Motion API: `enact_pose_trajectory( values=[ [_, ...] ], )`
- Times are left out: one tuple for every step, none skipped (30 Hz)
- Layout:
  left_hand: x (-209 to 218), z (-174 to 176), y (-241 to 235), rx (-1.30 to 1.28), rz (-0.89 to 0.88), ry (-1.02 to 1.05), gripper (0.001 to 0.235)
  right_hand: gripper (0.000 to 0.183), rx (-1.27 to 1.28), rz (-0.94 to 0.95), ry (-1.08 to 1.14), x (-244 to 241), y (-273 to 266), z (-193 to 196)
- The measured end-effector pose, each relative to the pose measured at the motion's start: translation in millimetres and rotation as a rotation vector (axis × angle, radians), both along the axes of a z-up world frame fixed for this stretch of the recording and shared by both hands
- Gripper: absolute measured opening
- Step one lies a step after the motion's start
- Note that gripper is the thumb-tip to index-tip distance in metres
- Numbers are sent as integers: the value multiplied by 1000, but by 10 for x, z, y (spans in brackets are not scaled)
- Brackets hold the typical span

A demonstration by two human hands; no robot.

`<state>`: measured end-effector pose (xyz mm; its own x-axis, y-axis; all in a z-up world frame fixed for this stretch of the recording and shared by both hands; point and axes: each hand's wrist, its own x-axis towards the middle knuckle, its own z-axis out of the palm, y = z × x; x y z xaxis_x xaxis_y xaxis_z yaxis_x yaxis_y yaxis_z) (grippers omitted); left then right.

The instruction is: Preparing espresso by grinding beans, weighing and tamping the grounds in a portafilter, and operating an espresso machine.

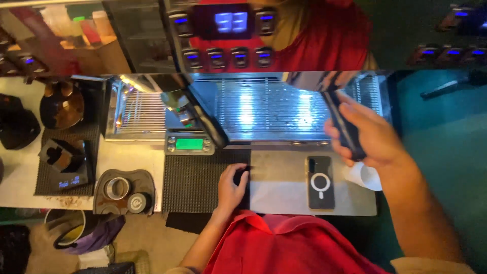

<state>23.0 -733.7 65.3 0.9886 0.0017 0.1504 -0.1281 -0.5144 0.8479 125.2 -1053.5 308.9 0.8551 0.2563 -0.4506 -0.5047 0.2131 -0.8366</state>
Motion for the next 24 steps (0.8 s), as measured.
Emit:
enact_pose_trajectory(
  values=[
    [-15,-36,98,0,18,8,19,41,0,18,8,33,-117,-226],
    [-28,-75,210,-162,95,-18,19,36,186,11,-35,73,-219,-456],
    [-59,-113,320,-326,170,-40,23,34,372,-1,-68,95,-323,-679],
    [-113,-127,480,-327,187,-28,23,34,370,10,-52,28,-204,-952],
    [-111,-143,660,-407,259,-30,40,43,237,-83,-81,-16,-76,-1228],
    [-112,-155,841,-486,331,-33,59,51,102,-175,-106,-64,52,-1499],
    [-97,22,1009,-485,336,-22,59,51,100,-173,-95,-157,432,-1556],
    [-77,200,1172,-501,318,0,68,57,106,-74,-65,-251,806,-1612],
    [16,364,1320,-518,288,16,78,72,112,16,-44,-314,1157,-1666],
    [142,360,1475,-520,282,21,78,72,109,8,-42,-276,1496,-1756],
    [230,351,1614,-572,196,93,81,73,-67,44,-78,-270,1820,-1847],
    [316,342,1750,-622,110,164,83,74,-243,81,-113,-265,2141,-1940],
    [395,384,1806,-623,102,169,83,74,-246,73,-110,-233,2292,-1745],
    [472,431,1858,-656,-6,197,82,75,-229,47,-95,-199,2442,-1544],
    [564,486,1925,-684,-117,225,81,79,-209,19,-82,-154,2605,-1343],
    [596,514,1955,-682,-127,228,81,79,-209,8,-81,-144,2689,-1378],
    [640,542,1969,-680,-166,242,83,74,-210,-77,-97,-123,2759,-1410],
    [682,571,1974,-677,-205,256,85,70,-211,-162,-114,-102,2818,-1440],
    [704,510,1979,-676,-218,253,85,70,-213,-174,-120,-98,2852,-1477],
    [725,450,1974,-701,-208,254,84,67,-235,-225,-142,-94,2875,-1512],
    [724,389,1974,-723,-196,258,84,64,-254,-275,-160,-108,2902,-1555],
    [711,445,1992,-720,-207,259,84,64,-253,-286,-162,-122,2947,-1555],
    [706,502,1982,-744,-195,276,84,63,-261,-322,-173,-132,2965,-1546],
    [700,559,1961,-767,-182,294,85,62,-269,-358,-183,-142,2971,-1537]
  ],
)
